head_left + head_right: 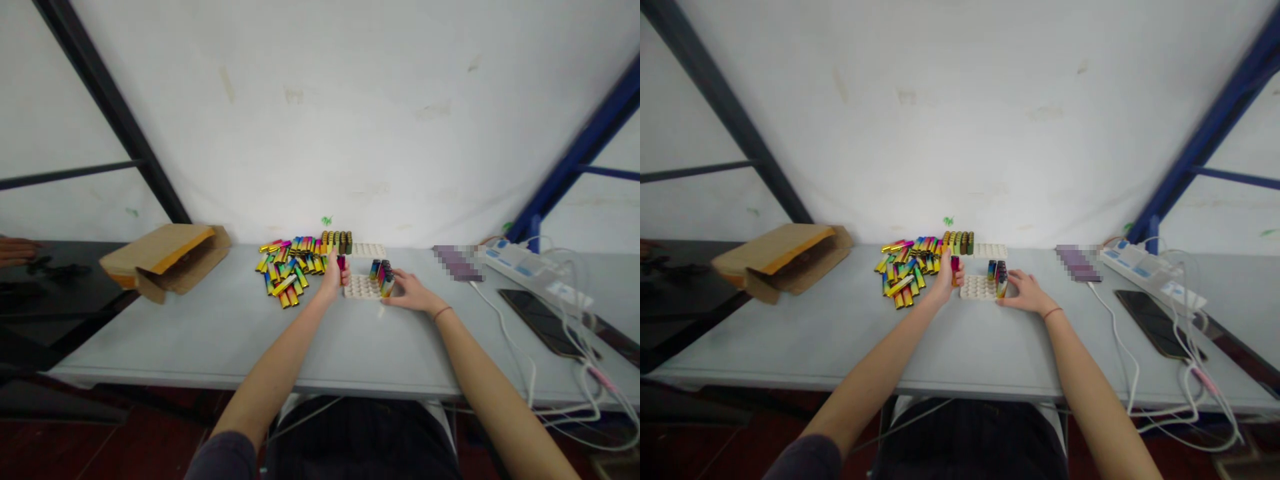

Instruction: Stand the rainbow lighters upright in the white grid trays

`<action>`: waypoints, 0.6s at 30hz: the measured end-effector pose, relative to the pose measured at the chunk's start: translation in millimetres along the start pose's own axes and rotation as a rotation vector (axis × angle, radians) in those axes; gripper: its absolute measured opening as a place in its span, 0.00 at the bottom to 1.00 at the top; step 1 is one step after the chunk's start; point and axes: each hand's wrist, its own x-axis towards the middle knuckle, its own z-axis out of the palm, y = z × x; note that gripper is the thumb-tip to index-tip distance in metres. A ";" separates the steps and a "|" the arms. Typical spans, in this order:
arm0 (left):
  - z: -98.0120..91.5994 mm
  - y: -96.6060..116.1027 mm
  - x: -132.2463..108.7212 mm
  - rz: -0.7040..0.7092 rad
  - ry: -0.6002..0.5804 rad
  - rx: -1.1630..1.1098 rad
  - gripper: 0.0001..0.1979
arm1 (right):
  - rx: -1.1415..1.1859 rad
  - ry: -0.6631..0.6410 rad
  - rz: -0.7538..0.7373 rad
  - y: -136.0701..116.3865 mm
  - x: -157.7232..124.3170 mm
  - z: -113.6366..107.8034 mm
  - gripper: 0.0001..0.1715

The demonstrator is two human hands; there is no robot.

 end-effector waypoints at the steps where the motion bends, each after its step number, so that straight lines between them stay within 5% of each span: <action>1: 0.3 -1.4 -0.2 0.017 0.001 0.002 0.31 | 0.002 0.004 -0.001 0.3 -0.1 0.2 0.45; 11: 2.8 1.8 -1.3 0.065 0.157 -0.068 0.25 | -0.020 -0.001 0.001 3.2 -0.4 2.5 0.45; 18: 3.5 1.3 -4.2 0.090 0.160 -0.120 0.27 | -0.015 -0.002 0.003 1.6 -0.6 1.2 0.45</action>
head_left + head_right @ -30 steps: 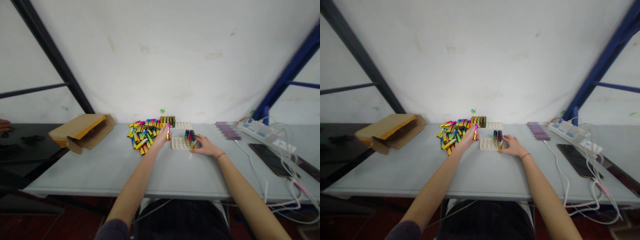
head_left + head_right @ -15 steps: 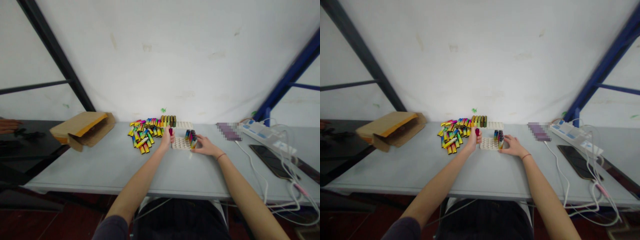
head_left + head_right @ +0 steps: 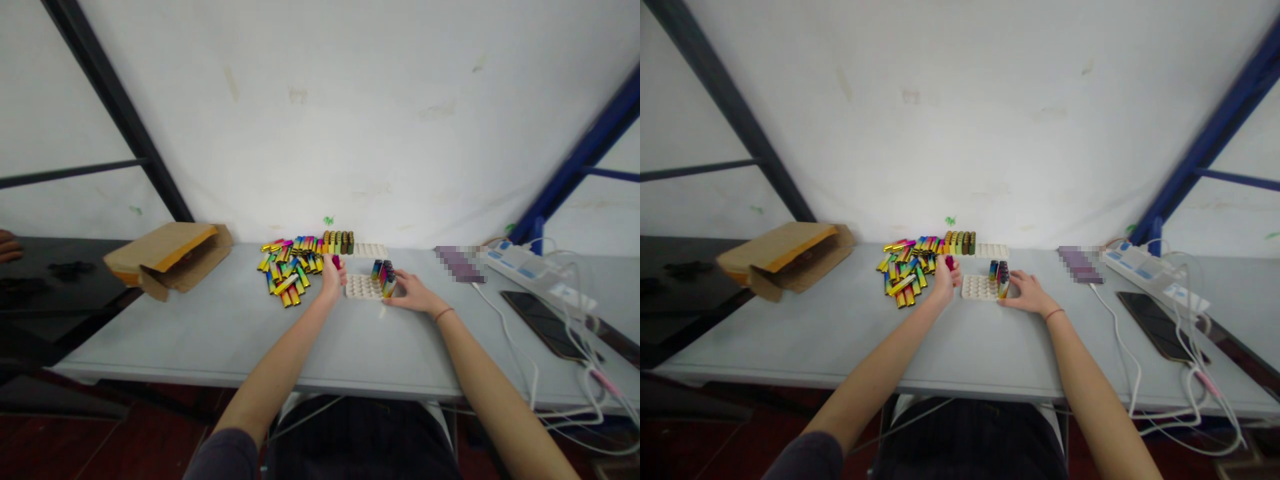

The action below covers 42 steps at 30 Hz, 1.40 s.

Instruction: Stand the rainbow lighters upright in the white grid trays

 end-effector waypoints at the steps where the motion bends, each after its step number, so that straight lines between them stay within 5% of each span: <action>1: -0.1 -0.6 -0.2 -0.009 -0.002 -0.005 0.28 | 0.002 -0.002 -0.002 -0.3 -0.2 -0.4 0.45; 22: 4.3 -10.8 0.1 -0.031 -0.060 -0.004 0.27 | 0.000 0.001 -0.003 1.5 0.7 0.8 0.45; 31: -2.5 -50.1 14.2 0.465 -0.264 0.571 0.07 | 0.007 0.014 -0.038 5.4 1.2 2.3 0.42; 35: -6.8 -53.2 16.0 0.720 -0.328 0.742 0.09 | 0.000 0.018 -0.021 3.7 1.9 2.3 0.44; 42: -10.0 -50.3 15.2 0.766 -0.445 0.885 0.13 | -0.002 0.002 -0.017 -1.3 1.9 -0.1 0.42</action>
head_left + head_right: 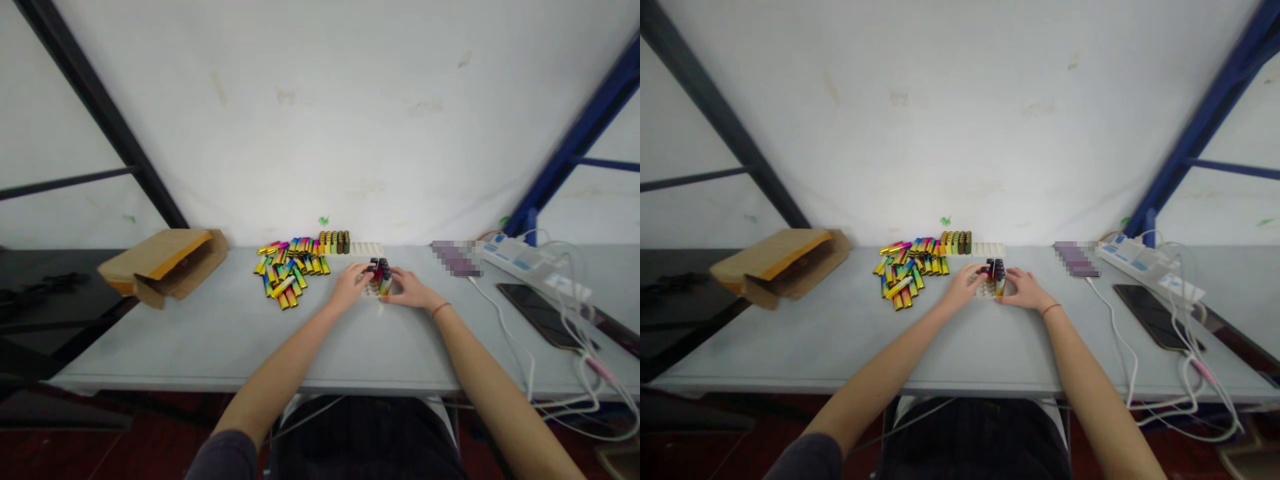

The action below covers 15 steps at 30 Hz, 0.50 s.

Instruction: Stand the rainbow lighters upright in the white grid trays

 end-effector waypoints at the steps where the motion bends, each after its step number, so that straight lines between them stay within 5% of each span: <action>1: 0.3 0.5 -0.6 -0.005 -0.013 0.020 0.13 | -0.002 0.002 0.003 -0.5 -0.1 -0.2 0.42; 15: -2.5 18.1 2.1 -0.022 -0.020 0.322 0.14 | 0.010 0.000 -0.004 0.6 -0.6 -0.1 0.41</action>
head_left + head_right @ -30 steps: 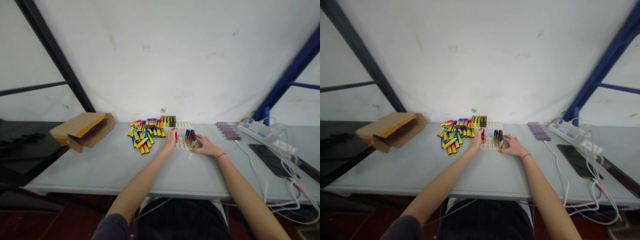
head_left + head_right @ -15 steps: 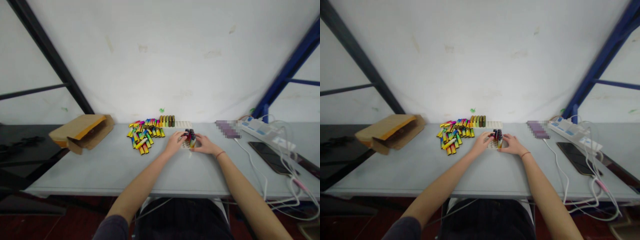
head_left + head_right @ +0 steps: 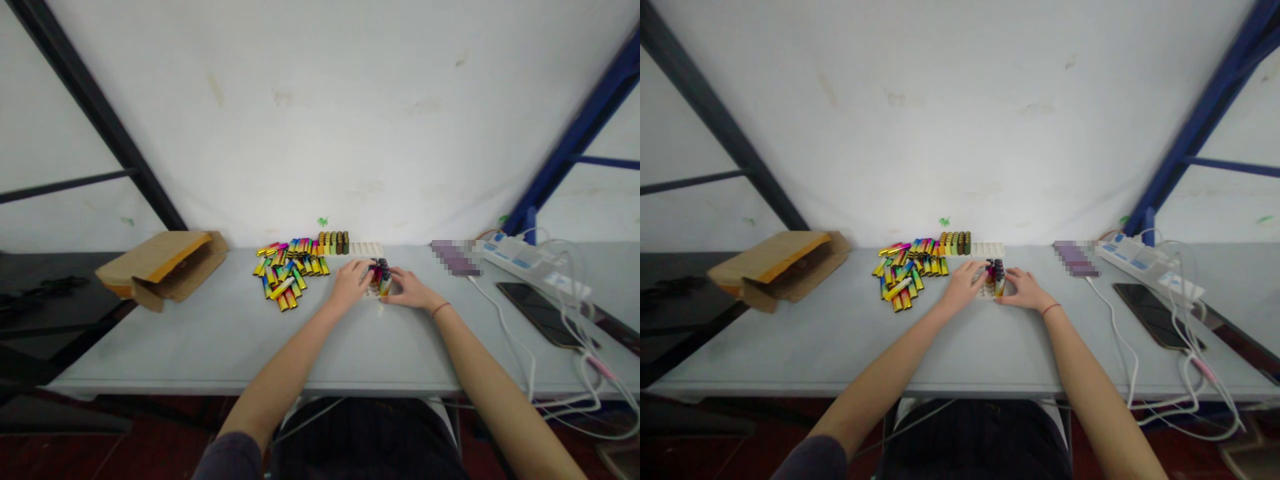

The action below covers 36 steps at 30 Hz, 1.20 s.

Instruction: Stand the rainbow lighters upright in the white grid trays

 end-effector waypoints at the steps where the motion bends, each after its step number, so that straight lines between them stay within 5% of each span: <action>1: -5.5 -1.0 0.7 0.006 -0.002 0.036 0.15 | 0.004 -0.004 -0.002 0.1 0.0 -0.4 0.41; 5: -41.0 -18.6 5.3 -0.083 0.048 0.197 0.15 | 0.010 -0.004 0.008 0.2 0.4 -1.2 0.42; 8: -79.7 -42.4 5.1 -0.325 0.062 0.356 0.09 | 0.007 -0.008 0.008 -1.1 0.5 -1.5 0.43; 12: -126.3 -72.3 -7.1 -0.664 -0.019 0.419 0.03 | -0.002 -0.021 0.022 -4.0 -0.1 -2.4 0.44; 15: -144.5 -83.7 -19.5 -0.695 -0.114 0.398 0.08 | -0.004 -0.019 0.031 -4.0 -0.6 -2.7 0.44; 19: -151.1 -83.7 -26.2 -0.661 -0.221 0.339 0.14 | 0.008 -0.018 0.004 -0.4 -1.0 -2.5 0.44; 25: -152.2 -81.0 -24.3 -0.676 -0.218 0.291 0.25 | 0.015 -0.010 0.018 0.7 -1.3 -1.6 0.44; 32: -135.6 -76.4 -11.0 -0.569 0.164 -0.178 0.33 | 0.010 -0.004 0.015 0.0 -0.9 0.0 0.43; 36: -111.0 -61.2 2.7 -0.550 0.249 -0.554 0.28 | 0.003 -0.021 0.014 -0.4 -0.6 -1.9 0.43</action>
